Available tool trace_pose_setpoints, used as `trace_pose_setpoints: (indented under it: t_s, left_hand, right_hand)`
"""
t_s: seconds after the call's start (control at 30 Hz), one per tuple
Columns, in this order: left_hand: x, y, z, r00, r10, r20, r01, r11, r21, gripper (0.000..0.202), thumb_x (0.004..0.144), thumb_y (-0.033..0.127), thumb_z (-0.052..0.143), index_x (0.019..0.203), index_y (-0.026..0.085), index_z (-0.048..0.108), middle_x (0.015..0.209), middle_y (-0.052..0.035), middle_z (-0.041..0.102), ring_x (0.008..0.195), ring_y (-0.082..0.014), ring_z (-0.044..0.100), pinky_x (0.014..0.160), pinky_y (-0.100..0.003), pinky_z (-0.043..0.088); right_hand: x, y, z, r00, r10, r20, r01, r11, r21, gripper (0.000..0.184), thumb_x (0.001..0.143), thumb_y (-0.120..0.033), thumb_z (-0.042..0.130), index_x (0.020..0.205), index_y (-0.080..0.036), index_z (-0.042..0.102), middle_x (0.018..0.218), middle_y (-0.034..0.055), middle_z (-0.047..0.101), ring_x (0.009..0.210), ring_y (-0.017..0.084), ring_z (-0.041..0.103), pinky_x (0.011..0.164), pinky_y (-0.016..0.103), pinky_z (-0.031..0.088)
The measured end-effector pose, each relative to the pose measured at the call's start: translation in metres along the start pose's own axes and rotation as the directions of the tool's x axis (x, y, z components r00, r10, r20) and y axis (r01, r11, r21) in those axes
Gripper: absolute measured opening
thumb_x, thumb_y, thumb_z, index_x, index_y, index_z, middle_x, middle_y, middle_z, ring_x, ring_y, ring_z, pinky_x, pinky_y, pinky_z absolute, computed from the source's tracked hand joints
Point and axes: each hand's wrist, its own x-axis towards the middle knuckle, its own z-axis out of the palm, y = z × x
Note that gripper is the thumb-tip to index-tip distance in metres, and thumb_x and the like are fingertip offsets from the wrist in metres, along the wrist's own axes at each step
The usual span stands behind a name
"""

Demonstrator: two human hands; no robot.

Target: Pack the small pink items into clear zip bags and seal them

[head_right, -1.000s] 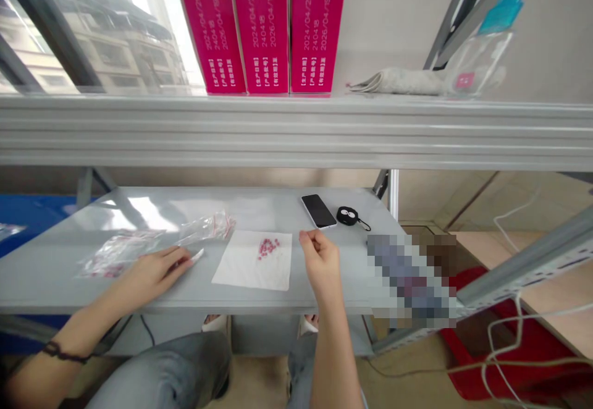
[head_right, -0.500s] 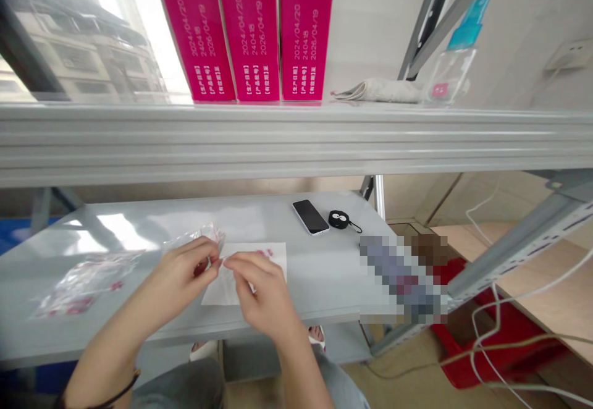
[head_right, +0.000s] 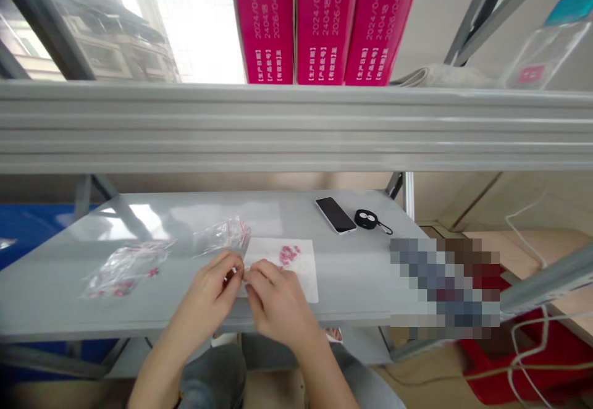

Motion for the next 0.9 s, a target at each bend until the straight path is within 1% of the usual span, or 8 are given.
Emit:
trace_pose_setpoints:
  t_s: [0.13, 0.23, 0.4, 0.47, 0.57, 0.67, 0.73, 0.9]
  left_hand:
    - [0.0, 0.001, 0.004, 0.999, -0.016, -0.048, 0.017, 1.0, 0.012, 0.017, 0.092, 0.014, 0.044, 0.08, 0.022, 0.053, 0.082, -0.0025, 0.056, 0.076, -0.0208, 0.057, 0.07, -0.034, 0.043]
    - [0.0, 0.001, 0.002, 0.995, -0.032, -0.093, 0.031, 0.999, -0.011, 0.017, 0.09, 0.015, 0.047, 0.078, 0.023, 0.054, 0.08, -0.0023, 0.058, 0.073, -0.0203, 0.058, 0.068, -0.034, 0.044]
    - [0.003, -0.002, 0.002, 0.989, -0.066, -0.132, 0.062, 0.997, -0.037, 0.016, 0.09, 0.017, 0.05, 0.077, 0.023, 0.058, 0.078, -0.0018, 0.061, 0.07, -0.0196, 0.059, 0.065, -0.032, 0.045]
    - [0.004, -0.004, 0.005, 0.987, -0.069, -0.142, 0.067, 0.998, -0.021, 0.016, 0.091, 0.018, 0.051, 0.079, 0.022, 0.06, 0.08, -0.0026, 0.062, 0.075, -0.0207, 0.061, 0.068, -0.033, 0.046]
    - [0.004, -0.007, 0.005, 0.989, -0.039, -0.144, 0.033, 0.999, -0.042, 0.017, 0.097, 0.024, 0.051, 0.085, 0.022, 0.063, 0.089, -0.0049, 0.067, 0.089, -0.0232, 0.064, 0.08, -0.037, 0.05]
    - [0.0, -0.011, -0.001, 0.996, 0.04, -0.074, -0.048, 0.993, -0.111, 0.019, 0.098, 0.034, 0.056, 0.112, 0.023, 0.065, 0.119, -0.0078, 0.068, 0.116, -0.0247, 0.061, 0.102, -0.042, 0.047]
    - [-0.004, -0.014, -0.007, 0.995, 0.097, 0.022, -0.093, 0.986, -0.141, 0.039, 0.094, 0.038, 0.064, 0.132, 0.027, 0.058, 0.139, -0.0082, 0.059, 0.132, -0.0258, 0.052, 0.113, -0.046, 0.04]
    - [-0.011, -0.025, -0.007, 0.979, 0.075, 0.188, -0.042, 0.984, -0.175, 0.065, 0.086, 0.039, 0.074, 0.145, 0.032, 0.049, 0.151, -0.0077, 0.051, 0.139, -0.0282, 0.046, 0.119, -0.054, 0.033]
  right_hand:
    - [-0.001, 0.0, -0.001, 0.998, -0.058, -0.006, 0.057, 0.997, -0.051, 0.019, 0.096, -0.013, 0.047, 0.102, -0.019, 0.063, 0.108, 0.0096, 0.064, 0.094, 0.022, 0.063, 0.075, 0.033, 0.05]
    - [-0.001, -0.005, -0.006, 0.997, -0.076, 0.012, 0.076, 0.996, -0.052, 0.022, 0.095, -0.011, 0.046, 0.109, -0.019, 0.062, 0.121, 0.0112, 0.063, 0.102, 0.023, 0.064, 0.08, 0.034, 0.051]
    - [0.003, -0.007, -0.008, 0.993, -0.038, 0.112, 0.049, 0.994, -0.094, 0.028, 0.097, -0.012, 0.047, 0.121, -0.02, 0.06, 0.12, 0.0099, 0.066, 0.1, 0.024, 0.066, 0.076, 0.033, 0.053]
    - [0.003, -0.004, -0.006, 0.992, -0.02, 0.121, 0.033, 0.993, -0.11, 0.025, 0.099, -0.014, 0.048, 0.118, -0.021, 0.063, 0.129, 0.0102, 0.063, 0.097, 0.023, 0.067, 0.078, 0.034, 0.054]
    - [0.001, 0.002, -0.006, 0.994, -0.011, 0.107, 0.019, 0.997, -0.071, 0.02, 0.099, -0.016, 0.05, 0.104, -0.021, 0.068, 0.137, 0.0101, 0.06, 0.093, 0.021, 0.069, 0.083, 0.035, 0.054]
    - [-0.003, 0.006, -0.015, 0.997, -0.012, 0.082, 0.008, 0.999, 0.048, 0.021, 0.097, -0.013, 0.052, 0.094, -0.021, 0.07, 0.141, 0.0095, 0.058, 0.1, 0.022, 0.069, 0.089, 0.035, 0.053]
    - [-0.005, 0.007, -0.023, 0.997, -0.012, 0.078, 0.001, 0.991, 0.135, 0.022, 0.095, -0.009, 0.053, 0.096, -0.022, 0.071, 0.143, 0.0078, 0.057, 0.105, 0.022, 0.068, 0.09, 0.035, 0.052]
    - [-0.008, 0.005, -0.038, 0.995, -0.014, 0.096, -0.015, 0.956, 0.291, 0.03, 0.088, -0.002, 0.056, 0.097, -0.025, 0.073, 0.137, 0.004, 0.061, 0.088, 0.016, 0.069, 0.081, 0.031, 0.053]
